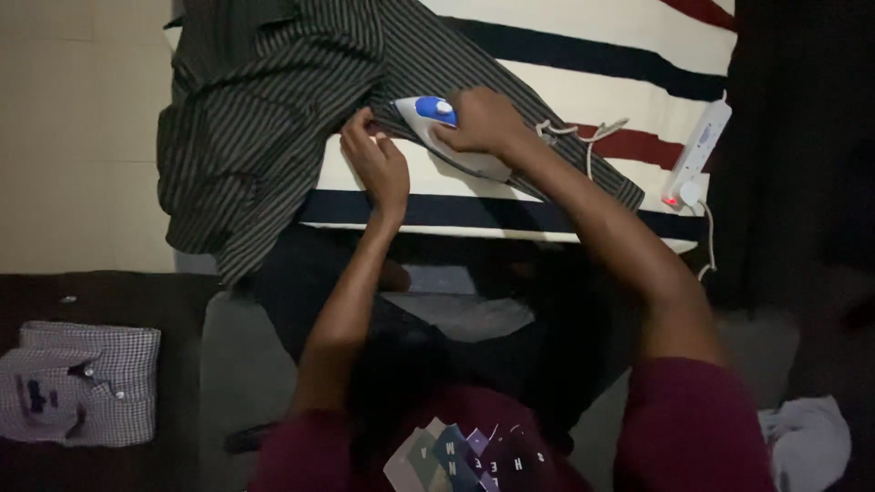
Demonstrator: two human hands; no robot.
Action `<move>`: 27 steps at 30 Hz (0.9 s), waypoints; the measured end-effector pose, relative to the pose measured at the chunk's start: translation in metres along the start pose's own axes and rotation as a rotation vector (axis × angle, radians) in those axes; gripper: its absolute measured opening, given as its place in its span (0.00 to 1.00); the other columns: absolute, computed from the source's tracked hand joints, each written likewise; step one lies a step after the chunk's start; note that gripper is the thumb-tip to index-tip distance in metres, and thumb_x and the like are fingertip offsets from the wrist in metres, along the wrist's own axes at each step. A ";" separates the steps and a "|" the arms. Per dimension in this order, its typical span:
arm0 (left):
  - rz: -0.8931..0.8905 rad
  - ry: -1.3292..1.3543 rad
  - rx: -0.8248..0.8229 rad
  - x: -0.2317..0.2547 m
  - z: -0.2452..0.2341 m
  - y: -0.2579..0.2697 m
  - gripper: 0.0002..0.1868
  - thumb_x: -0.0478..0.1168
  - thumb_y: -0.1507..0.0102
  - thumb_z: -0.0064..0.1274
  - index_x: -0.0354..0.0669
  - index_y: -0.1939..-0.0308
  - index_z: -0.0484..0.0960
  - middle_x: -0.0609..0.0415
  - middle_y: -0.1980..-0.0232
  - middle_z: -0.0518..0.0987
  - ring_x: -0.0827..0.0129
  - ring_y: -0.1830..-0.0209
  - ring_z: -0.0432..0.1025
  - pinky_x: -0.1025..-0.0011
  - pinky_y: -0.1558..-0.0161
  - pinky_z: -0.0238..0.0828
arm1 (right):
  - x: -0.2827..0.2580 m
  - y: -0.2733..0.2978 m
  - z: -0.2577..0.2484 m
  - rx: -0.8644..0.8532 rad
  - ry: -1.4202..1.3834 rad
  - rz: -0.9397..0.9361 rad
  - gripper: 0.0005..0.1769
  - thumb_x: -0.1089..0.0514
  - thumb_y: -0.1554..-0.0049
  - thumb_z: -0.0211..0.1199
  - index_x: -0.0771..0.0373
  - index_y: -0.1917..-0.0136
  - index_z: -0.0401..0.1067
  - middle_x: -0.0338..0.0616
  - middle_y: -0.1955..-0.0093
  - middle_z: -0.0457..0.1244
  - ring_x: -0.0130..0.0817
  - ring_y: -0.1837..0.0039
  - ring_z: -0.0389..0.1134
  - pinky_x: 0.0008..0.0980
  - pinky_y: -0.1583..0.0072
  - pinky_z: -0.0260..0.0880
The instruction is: Ironing a striped shirt on an ironing board placed on the floor
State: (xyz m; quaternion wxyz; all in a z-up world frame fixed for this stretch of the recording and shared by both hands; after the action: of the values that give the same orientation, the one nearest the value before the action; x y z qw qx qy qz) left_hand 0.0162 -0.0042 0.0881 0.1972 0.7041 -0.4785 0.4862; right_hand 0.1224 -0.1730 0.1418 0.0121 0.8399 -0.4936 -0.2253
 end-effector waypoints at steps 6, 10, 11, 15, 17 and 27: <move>-0.006 0.187 0.103 -0.009 -0.007 0.002 0.14 0.30 0.30 0.43 0.33 0.41 0.71 0.42 0.44 0.73 0.53 0.42 0.68 0.58 0.37 0.66 | 0.022 -0.044 0.013 0.285 -0.006 0.075 0.29 0.38 0.44 0.68 0.70 0.52 0.76 0.59 0.62 0.69 0.54 0.61 0.73 0.47 0.59 0.71; -0.041 0.253 0.162 -0.013 -0.005 0.001 0.13 0.31 0.30 0.43 0.35 0.42 0.73 0.45 0.44 0.75 0.58 0.44 0.71 0.65 0.42 0.72 | 0.026 -0.052 0.026 0.342 -0.125 0.330 0.31 0.36 0.44 0.65 0.69 0.49 0.72 0.59 0.59 0.69 0.52 0.60 0.74 0.48 0.59 0.73; -0.037 0.257 0.168 -0.013 -0.005 -0.002 0.13 0.31 0.30 0.43 0.35 0.42 0.73 0.45 0.44 0.75 0.58 0.44 0.71 0.65 0.42 0.72 | 0.023 -0.047 0.032 0.347 -0.121 0.324 0.31 0.36 0.44 0.65 0.69 0.49 0.72 0.59 0.59 0.69 0.52 0.60 0.74 0.48 0.59 0.73; -0.091 0.334 0.208 -0.011 -0.019 -0.008 0.11 0.31 0.31 0.42 0.34 0.46 0.75 0.44 0.45 0.76 0.58 0.46 0.72 0.65 0.45 0.72 | -0.018 -0.026 0.040 0.265 -0.044 0.155 0.29 0.39 0.44 0.70 0.70 0.51 0.73 0.64 0.57 0.69 0.61 0.55 0.72 0.53 0.53 0.72; -0.080 0.347 0.199 -0.004 -0.026 -0.010 0.10 0.31 0.30 0.42 0.34 0.46 0.75 0.43 0.45 0.75 0.59 0.46 0.72 0.66 0.45 0.71 | -0.029 -0.025 0.030 0.205 -0.026 0.144 0.29 0.39 0.43 0.69 0.70 0.50 0.73 0.66 0.56 0.69 0.61 0.53 0.72 0.53 0.51 0.73; 0.357 -0.354 -0.194 0.001 0.010 0.005 0.21 0.36 0.36 0.44 0.28 0.41 0.76 0.36 0.32 0.71 0.44 0.27 0.61 0.50 0.26 0.49 | 0.026 -0.114 -0.004 0.319 0.057 0.034 0.30 0.40 0.41 0.69 0.72 0.47 0.71 0.61 0.60 0.69 0.55 0.59 0.73 0.49 0.57 0.73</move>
State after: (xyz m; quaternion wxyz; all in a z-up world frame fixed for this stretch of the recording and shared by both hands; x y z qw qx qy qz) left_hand 0.0167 -0.0141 0.0833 0.0882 0.6603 -0.6666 0.3346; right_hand 0.2286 -0.1370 0.1081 -0.1037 0.8286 -0.5369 -0.1201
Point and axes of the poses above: each hand's wrist, its own y-axis away from the middle knuckle, its own z-axis out of the palm, x = y × z, the point moved 5 cm from there along -y, towards the middle knuckle
